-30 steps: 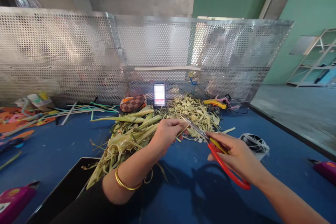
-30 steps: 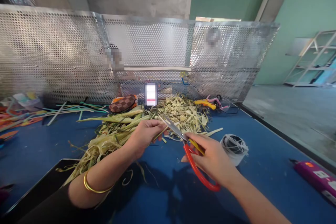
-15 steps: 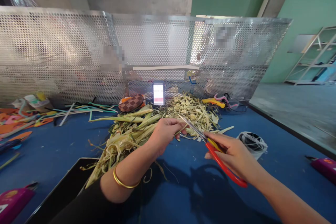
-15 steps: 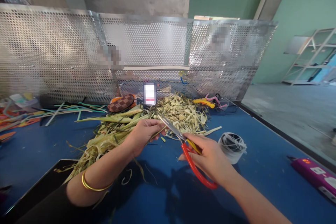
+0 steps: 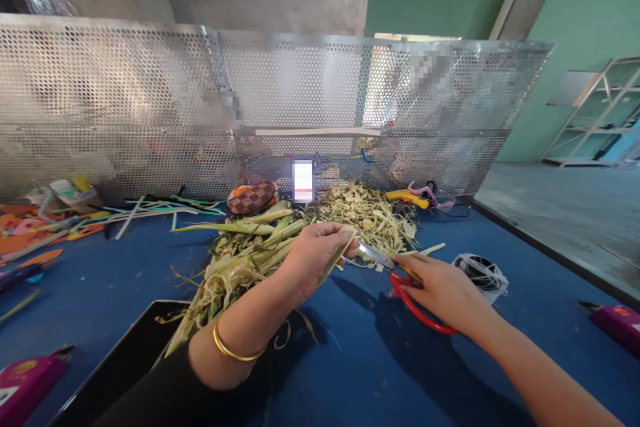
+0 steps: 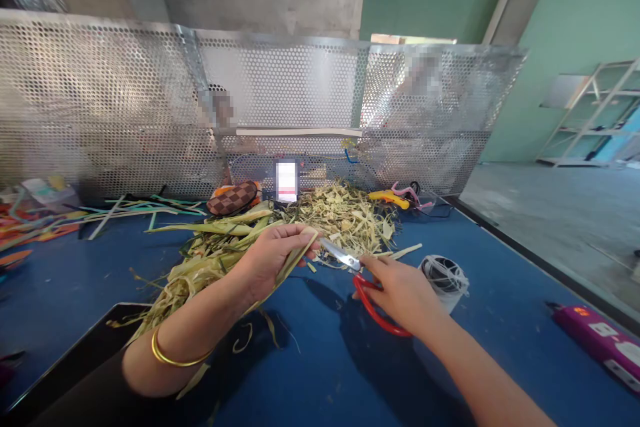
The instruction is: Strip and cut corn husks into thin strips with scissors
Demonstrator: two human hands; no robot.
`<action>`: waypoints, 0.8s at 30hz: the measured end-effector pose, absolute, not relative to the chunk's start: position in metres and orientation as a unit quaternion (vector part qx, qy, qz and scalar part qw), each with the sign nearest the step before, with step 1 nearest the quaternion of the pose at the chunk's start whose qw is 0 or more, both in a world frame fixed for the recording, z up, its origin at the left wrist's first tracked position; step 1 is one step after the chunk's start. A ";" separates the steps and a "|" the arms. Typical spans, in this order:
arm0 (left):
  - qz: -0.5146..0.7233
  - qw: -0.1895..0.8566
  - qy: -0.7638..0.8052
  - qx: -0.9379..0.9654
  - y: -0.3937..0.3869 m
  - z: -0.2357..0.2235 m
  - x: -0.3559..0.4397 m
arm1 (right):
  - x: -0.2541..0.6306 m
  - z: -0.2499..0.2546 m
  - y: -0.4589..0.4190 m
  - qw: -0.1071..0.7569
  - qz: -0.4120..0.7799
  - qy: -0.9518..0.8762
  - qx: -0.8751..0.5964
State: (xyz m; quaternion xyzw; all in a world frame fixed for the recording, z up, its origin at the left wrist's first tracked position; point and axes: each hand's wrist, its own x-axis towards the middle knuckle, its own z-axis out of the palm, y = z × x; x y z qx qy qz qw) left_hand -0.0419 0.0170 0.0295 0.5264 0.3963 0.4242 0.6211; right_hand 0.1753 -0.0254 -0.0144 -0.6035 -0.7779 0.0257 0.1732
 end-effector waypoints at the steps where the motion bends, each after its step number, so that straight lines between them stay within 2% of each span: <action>1: 0.432 0.626 0.396 0.514 0.016 0.031 -0.042 | 0.176 -0.015 -0.024 0.128 0.005 -0.796 -0.592; 4: 0.463 0.616 0.410 0.489 0.014 0.033 -0.041 | 0.173 -0.018 -0.025 0.041 0.010 -0.838 -0.544; 10: 0.501 0.599 0.405 0.476 0.010 0.030 -0.039 | 0.167 -0.019 -0.034 0.046 0.067 -0.843 -0.531; 12: 0.508 0.596 0.393 0.482 0.006 0.031 -0.037 | 0.161 -0.013 -0.034 0.117 0.093 -0.823 -0.548; 15: 0.537 0.562 0.377 0.504 0.001 0.032 -0.034 | 0.142 0.005 -0.028 0.318 0.195 -0.752 -0.543; 17: 0.546 0.548 0.372 0.513 -0.002 0.032 -0.033 | 0.125 0.019 -0.021 0.410 0.278 -0.705 -0.507; 24: 0.523 0.572 0.372 0.511 0.006 0.033 -0.040 | 0.097 0.029 0.000 0.464 0.301 -0.679 -0.483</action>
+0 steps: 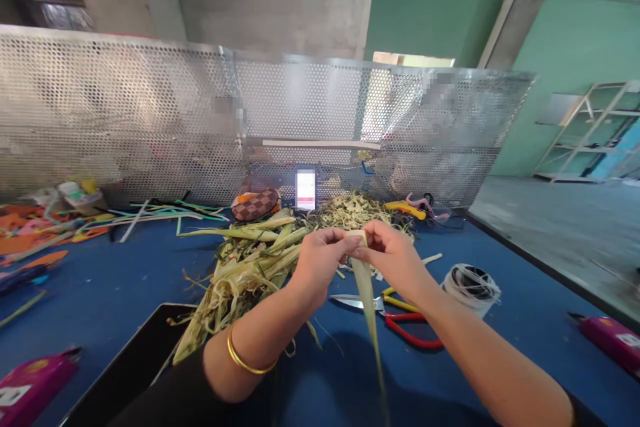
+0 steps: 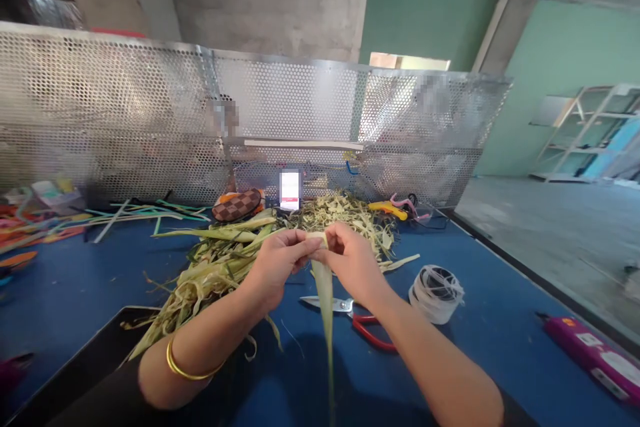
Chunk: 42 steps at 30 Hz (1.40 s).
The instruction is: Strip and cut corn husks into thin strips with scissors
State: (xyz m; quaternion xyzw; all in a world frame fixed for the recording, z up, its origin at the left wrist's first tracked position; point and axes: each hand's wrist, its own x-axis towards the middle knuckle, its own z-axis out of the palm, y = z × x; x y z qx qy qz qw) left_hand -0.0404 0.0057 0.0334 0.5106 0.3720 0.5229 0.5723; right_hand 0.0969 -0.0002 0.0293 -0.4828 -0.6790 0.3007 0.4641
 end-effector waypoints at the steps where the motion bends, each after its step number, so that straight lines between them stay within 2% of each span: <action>1: 0.515 0.573 0.371 0.518 0.007 0.034 -0.042 | 0.099 0.027 0.000 0.467 0.320 -0.679 -0.467; 5: 0.488 0.570 0.380 0.541 0.011 0.037 -0.045 | 0.107 0.023 -0.001 0.466 0.374 -0.672 -0.438; 11: 0.462 0.559 0.396 0.564 0.011 0.036 -0.044 | 0.105 0.028 -0.005 0.531 0.294 -0.657 -0.447; 23: 0.478 0.443 0.371 0.661 0.012 0.030 -0.042 | 0.110 0.022 -0.001 0.530 0.275 -0.664 -0.451; 34: 0.484 0.444 0.350 0.668 0.011 0.028 -0.041 | 0.112 0.023 -0.003 0.551 0.263 -0.653 -0.449; 42: 0.474 0.455 0.345 0.670 0.011 0.028 -0.040 | 0.115 0.026 -0.003 0.530 0.275 -0.662 -0.453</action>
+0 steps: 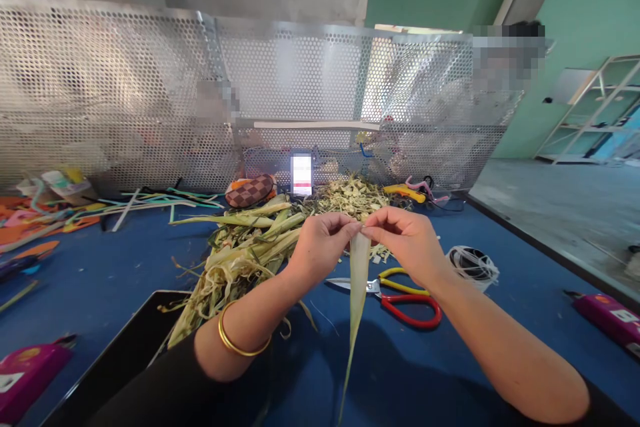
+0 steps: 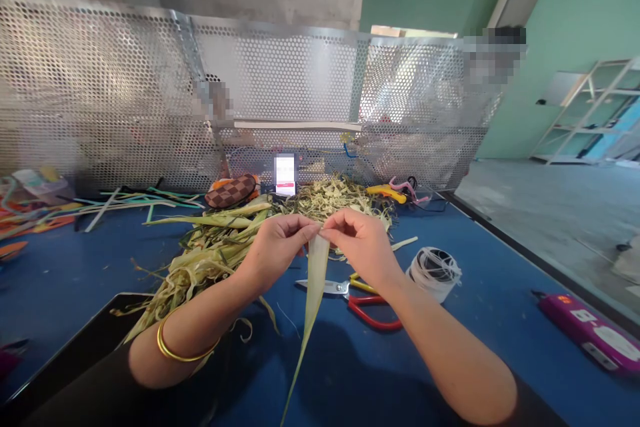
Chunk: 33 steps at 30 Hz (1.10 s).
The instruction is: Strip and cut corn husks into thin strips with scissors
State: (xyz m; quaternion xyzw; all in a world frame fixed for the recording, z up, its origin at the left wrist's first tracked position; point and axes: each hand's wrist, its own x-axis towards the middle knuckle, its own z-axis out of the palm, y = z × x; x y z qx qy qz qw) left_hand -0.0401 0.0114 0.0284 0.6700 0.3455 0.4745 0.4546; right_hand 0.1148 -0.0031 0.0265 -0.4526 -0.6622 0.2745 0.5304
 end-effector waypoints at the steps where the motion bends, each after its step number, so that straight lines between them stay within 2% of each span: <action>1: 0.476 0.454 0.347 0.669 0.011 0.028 -0.040 | 0.114 0.027 -0.003 0.532 0.281 -0.658 -0.452; 7: 0.482 0.442 0.352 0.670 0.012 0.026 -0.039 | 0.111 0.029 -0.005 0.548 0.300 -0.628 -0.464; 15: 0.496 0.439 0.340 0.667 0.011 0.024 -0.038 | 0.112 0.028 -0.007 0.542 0.244 -0.662 -0.457; 24: 0.509 0.430 0.341 0.663 0.011 0.020 -0.036 | 0.112 0.026 -0.007 0.497 0.205 -0.712 -0.453; 33: 0.506 0.436 0.348 0.658 0.013 0.017 -0.036 | 0.109 0.026 -0.008 0.515 0.182 -0.710 -0.444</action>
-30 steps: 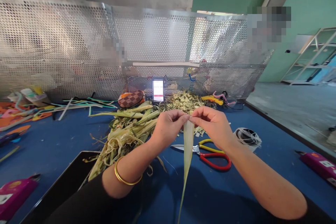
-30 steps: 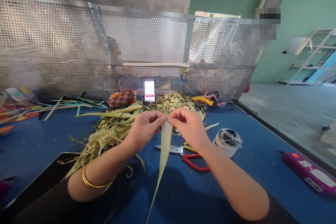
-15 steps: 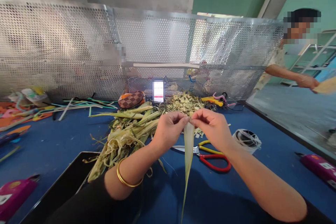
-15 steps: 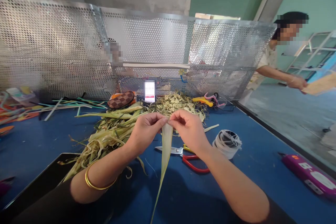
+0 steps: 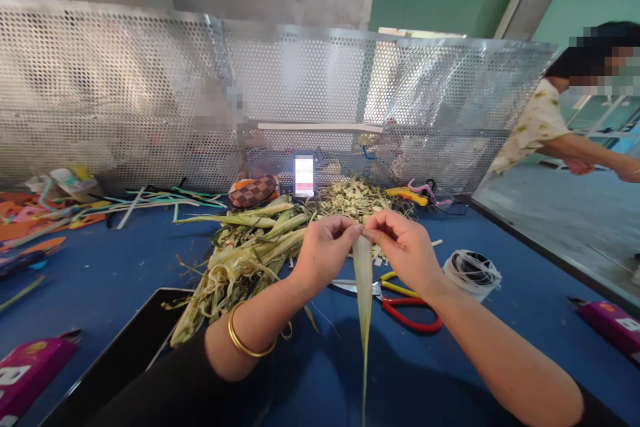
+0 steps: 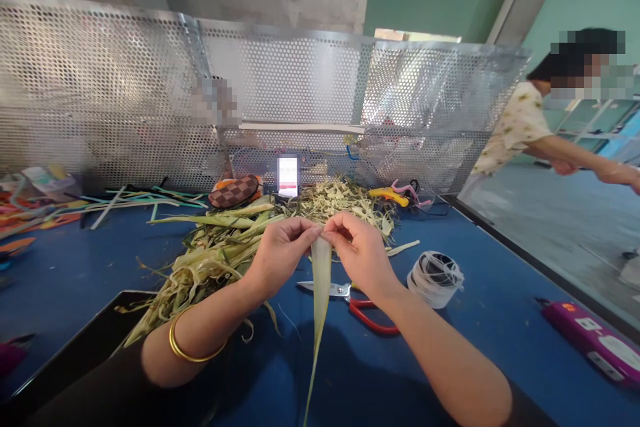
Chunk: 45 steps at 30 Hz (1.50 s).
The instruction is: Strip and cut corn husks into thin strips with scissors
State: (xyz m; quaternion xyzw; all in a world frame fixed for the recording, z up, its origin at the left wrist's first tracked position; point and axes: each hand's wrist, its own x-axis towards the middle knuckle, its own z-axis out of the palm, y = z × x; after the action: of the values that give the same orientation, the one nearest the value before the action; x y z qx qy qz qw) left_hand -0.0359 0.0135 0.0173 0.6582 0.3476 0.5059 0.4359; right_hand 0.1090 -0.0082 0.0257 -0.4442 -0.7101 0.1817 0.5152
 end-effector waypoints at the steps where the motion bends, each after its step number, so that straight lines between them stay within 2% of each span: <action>1: 0.508 0.434 0.348 0.658 0.013 0.018 -0.036 | 0.108 0.026 -0.008 0.524 0.188 -0.698 -0.450; 8: 0.515 0.409 0.360 0.662 0.014 0.019 -0.036 | 0.107 0.027 -0.007 0.526 0.246 -0.666 -0.469; 12: 0.505 0.422 0.361 0.661 0.013 0.017 -0.034 | 0.108 0.025 -0.007 0.517 0.215 -0.693 -0.455; 17: 0.499 0.497 0.358 0.613 0.008 0.022 -0.034 | 0.107 0.023 -0.007 0.528 0.160 -0.708 -0.441; 23: 0.507 0.495 0.363 0.604 0.011 0.024 -0.036 | 0.104 0.022 -0.005 0.559 0.357 -0.596 -0.452; 26: 0.514 0.489 0.362 0.605 0.011 0.024 -0.035 | 0.102 0.021 -0.006 0.560 0.392 -0.578 -0.445; 34: 0.523 0.549 0.341 0.556 0.007 0.021 -0.030 | 0.103 0.018 -0.003 0.599 0.361 -0.567 -0.436; 42: 0.534 0.558 0.344 0.533 0.004 0.020 -0.030 | 0.099 0.016 -0.007 0.603 0.192 -0.626 -0.456; 45: 0.539 0.546 0.353 0.535 0.005 0.020 -0.030 | 0.098 0.016 -0.007 0.604 0.196 -0.623 -0.456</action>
State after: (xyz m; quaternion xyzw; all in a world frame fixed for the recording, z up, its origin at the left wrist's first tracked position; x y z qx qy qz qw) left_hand -0.0298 0.0049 0.0203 0.5352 0.3526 0.5391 0.5464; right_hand 0.0977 -0.0070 0.0160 -0.4565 -0.6232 0.1956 0.6042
